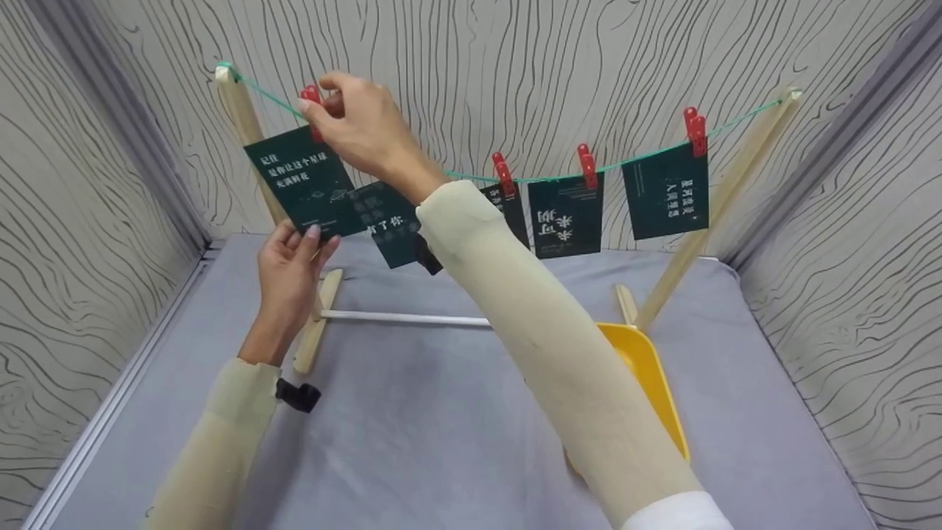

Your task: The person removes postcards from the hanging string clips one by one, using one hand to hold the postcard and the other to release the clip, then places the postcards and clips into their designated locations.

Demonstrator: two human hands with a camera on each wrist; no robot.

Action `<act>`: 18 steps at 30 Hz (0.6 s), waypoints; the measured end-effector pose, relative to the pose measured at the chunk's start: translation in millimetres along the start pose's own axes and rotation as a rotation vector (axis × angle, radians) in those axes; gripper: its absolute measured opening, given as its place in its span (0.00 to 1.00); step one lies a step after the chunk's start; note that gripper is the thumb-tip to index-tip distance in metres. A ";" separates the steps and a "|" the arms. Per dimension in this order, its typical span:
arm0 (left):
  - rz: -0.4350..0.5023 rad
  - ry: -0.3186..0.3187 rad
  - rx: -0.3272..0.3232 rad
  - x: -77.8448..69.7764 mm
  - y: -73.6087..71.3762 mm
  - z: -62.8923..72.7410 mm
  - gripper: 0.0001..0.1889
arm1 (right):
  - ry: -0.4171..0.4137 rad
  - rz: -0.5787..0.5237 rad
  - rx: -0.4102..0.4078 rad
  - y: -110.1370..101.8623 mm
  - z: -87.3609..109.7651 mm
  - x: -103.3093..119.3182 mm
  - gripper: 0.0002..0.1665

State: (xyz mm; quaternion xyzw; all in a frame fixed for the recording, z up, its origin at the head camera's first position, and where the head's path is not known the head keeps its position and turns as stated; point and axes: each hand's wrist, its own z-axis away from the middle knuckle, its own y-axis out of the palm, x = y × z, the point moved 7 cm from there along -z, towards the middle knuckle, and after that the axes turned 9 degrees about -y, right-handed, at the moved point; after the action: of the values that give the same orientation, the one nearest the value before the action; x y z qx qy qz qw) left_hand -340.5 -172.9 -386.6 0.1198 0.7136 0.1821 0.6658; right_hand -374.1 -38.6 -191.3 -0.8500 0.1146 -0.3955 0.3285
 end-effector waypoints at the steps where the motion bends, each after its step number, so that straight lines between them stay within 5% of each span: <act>1: 0.001 -0.001 -0.002 0.4 0.1 0.1 0.15 | 0.003 -0.007 0.002 0.5 0.4 -0.6 0.31; 18: -0.003 -0.001 -0.024 7.1 -2.8 3.3 0.14 | -0.046 -0.069 0.017 9.7 4.8 4.7 0.21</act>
State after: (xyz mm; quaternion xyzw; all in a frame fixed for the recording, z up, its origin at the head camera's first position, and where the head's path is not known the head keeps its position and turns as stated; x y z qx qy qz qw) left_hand -337.7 -172.1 -394.3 0.1109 0.7109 0.1898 0.6680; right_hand -366.8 -45.8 -197.1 -0.8596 0.0740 -0.3878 0.3244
